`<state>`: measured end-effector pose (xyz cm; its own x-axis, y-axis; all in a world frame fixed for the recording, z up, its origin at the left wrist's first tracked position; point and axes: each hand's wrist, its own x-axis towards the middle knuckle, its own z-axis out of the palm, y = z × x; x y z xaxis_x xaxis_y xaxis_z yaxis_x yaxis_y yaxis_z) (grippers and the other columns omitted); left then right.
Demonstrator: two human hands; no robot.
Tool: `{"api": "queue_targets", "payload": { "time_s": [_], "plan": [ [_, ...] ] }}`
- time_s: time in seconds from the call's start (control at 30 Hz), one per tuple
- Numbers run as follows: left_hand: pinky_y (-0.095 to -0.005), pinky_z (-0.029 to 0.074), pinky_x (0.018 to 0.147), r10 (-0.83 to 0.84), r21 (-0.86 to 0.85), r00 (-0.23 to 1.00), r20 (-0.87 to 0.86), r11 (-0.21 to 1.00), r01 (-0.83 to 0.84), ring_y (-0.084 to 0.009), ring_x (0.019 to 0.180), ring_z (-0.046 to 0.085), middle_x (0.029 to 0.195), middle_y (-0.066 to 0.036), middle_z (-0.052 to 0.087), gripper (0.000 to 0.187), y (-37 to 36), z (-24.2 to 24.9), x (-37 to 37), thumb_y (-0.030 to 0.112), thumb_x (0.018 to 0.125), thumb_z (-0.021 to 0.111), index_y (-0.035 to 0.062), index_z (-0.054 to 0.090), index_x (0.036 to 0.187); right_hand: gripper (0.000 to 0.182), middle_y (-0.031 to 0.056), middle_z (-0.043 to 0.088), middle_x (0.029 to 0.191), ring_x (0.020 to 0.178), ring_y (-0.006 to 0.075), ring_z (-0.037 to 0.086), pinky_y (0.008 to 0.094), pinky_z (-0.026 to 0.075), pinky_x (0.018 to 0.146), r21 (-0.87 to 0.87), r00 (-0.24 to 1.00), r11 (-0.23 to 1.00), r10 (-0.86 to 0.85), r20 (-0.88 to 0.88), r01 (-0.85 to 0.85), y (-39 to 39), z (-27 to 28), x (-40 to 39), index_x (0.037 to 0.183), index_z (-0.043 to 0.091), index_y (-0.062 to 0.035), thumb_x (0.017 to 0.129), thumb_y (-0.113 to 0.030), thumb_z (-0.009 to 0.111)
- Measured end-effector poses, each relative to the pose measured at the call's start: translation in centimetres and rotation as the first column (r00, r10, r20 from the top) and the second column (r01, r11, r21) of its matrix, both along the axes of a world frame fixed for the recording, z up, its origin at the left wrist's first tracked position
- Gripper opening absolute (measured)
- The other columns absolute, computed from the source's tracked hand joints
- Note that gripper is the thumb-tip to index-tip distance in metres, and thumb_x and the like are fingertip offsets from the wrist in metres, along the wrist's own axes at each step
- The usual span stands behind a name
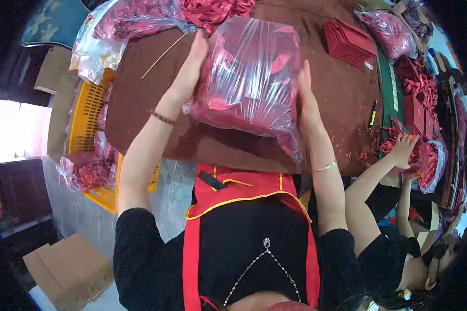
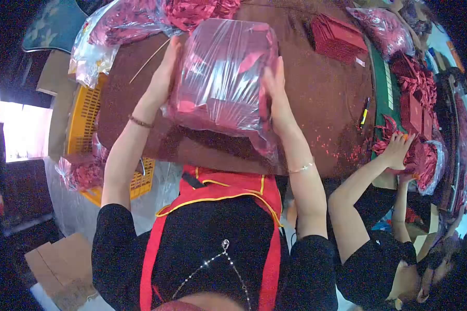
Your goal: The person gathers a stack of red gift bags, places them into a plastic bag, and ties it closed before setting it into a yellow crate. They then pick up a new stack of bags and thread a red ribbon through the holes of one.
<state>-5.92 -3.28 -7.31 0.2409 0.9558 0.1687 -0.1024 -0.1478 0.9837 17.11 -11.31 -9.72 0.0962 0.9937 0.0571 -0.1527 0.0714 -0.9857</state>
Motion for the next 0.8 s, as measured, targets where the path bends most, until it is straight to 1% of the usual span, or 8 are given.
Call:
{"api": "queue_targets", "payload": {
  "time_s": [0.17, 0.23, 0.3, 0.4, 0.43, 0.5, 0.6, 0.8],
  "plan": [
    [-0.0327, 0.045, 0.087, 0.015, -0.643, 0.997, 0.073, 0.765, 0.036, -0.0199, 0.107, 0.052, 0.126, -0.011, 0.047, 0.069, 0.5, -0.9, 1.8, 0.056, 0.090, 0.033, 0.0029, 0.032, 0.134, 0.068, 0.0073, 0.020, 0.145, 0.122, 0.0161, 0.035, 0.0307, 0.027, 0.103, -0.155, 0.982, 0.988, -0.031, -0.184, 0.002, 2.7, -0.7, 0.1, 0.141, 0.015, -0.0044, 0.092, -0.047, 0.035],
    [-0.0330, 0.047, 0.085, -0.016, -0.527, 0.985, 0.172, 0.844, 0.106, -0.0196, 0.106, 0.053, 0.125, -0.011, 0.049, 0.068, 1.7, -4.4, 1.5, 0.058, 0.088, 0.034, 0.0067, 0.036, 0.133, 0.067, 0.0078, 0.022, 0.144, 0.121, 0.0159, 0.036, 0.0305, 0.028, 0.102, -0.190, 0.991, 0.975, -0.125, -0.045, 0.114, 2.5, -1.4, -0.5, 0.141, 0.016, -0.0043, 0.093, -0.047, 0.035],
    [-0.0340, 0.028, 0.102, 0.011, -0.389, 1.000, 0.018, 0.921, -0.003, -0.0169, 0.122, 0.037, 0.137, -0.006, 0.036, 0.062, 1.2, -3.9, 2.2, 0.055, 0.091, 0.031, 0.0126, 0.037, 0.134, 0.083, 0.0079, -0.003, 0.149, 0.136, 0.0207, 0.004, 0.0360, 0.007, 0.109, -0.138, 0.994, 0.990, -0.053, -0.094, 0.040, 2.8, -1.8, -0.2, 0.142, -0.002, -0.0083, 0.087, -0.055, 0.040],
    [-0.0264, 0.017, 0.106, -0.042, -0.414, 0.992, -0.116, 0.910, -0.009, -0.0143, 0.129, 0.024, 0.141, -0.005, 0.030, 0.060, -1.4, 0.5, 1.8, 0.050, 0.093, 0.029, 0.0088, 0.031, 0.137, 0.078, 0.0077, 0.015, 0.147, 0.134, 0.0210, 0.014, 0.0345, 0.023, 0.102, -0.099, 0.998, 0.994, 0.030, -0.064, -0.036, 3.8, -4.4, 2.0, 0.142, 0.010, -0.0101, 0.087, -0.057, 0.039],
    [-0.0411, 0.022, 0.106, -0.227, -0.136, 0.972, -0.065, 0.967, 0.216, -0.0255, 0.132, 0.019, 0.144, -0.012, 0.023, 0.070, 1.7, -4.6, 0.2, 0.060, 0.089, 0.025, 0.0099, 0.027, 0.138, 0.074, 0.0069, 0.026, 0.143, 0.129, 0.0228, 0.027, 0.0344, 0.025, 0.102, -0.180, 0.997, 0.982, 0.068, 0.023, -0.063, 2.5, -0.9, 1.2, 0.141, 0.017, -0.0099, 0.088, -0.056, 0.038],
    [-0.0392, 0.026, 0.103, -0.190, -0.517, 0.926, -0.325, 0.856, -0.006, -0.0247, 0.128, 0.029, 0.140, -0.013, 0.031, 0.077, 0.8, 1.0, -0.5, 0.064, 0.087, 0.021, 0.0057, 0.033, 0.135, 0.064, 0.0079, 0.034, 0.137, 0.122, 0.0238, 0.039, 0.0403, 0.031, 0.102, -0.292, 0.983, 0.945, 0.107, -0.149, -0.147, 2.2, 0.6, 2.4, 0.141, 0.018, -0.0116, 0.092, -0.051, 0.031],
    [-0.0392, 0.026, 0.103, -0.157, -0.378, 0.958, -0.239, 0.924, 0.057, -0.0255, 0.127, 0.030, 0.140, -0.015, 0.031, 0.076, 0.2, -1.0, 0.0, 0.063, 0.088, 0.016, 0.0059, 0.033, 0.135, 0.057, 0.0079, 0.039, 0.129, 0.113, 0.0257, 0.044, 0.0405, 0.039, 0.093, -0.401, 0.913, 0.866, 0.139, -0.384, -0.300, 3.2, -0.9, 3.5, 0.135, 0.028, -0.0087, 0.092, -0.045, 0.037],
    [-0.0330, 0.026, 0.103, -0.151, -0.235, 0.979, -0.139, 0.965, 0.115, -0.0215, 0.122, 0.035, 0.133, -0.012, 0.040, 0.079, -0.5, -0.4, 0.7, 0.066, 0.086, 0.012, 0.0077, 0.037, 0.134, 0.070, 0.0079, 0.021, 0.143, 0.129, 0.0241, 0.023, 0.0392, 0.018, 0.107, -0.141, 0.997, 0.990, 0.041, 0.070, -0.031, 2.7, -2.5, 4.3, 0.142, 0.011, -0.0106, 0.090, -0.051, 0.037]
  ]
}}
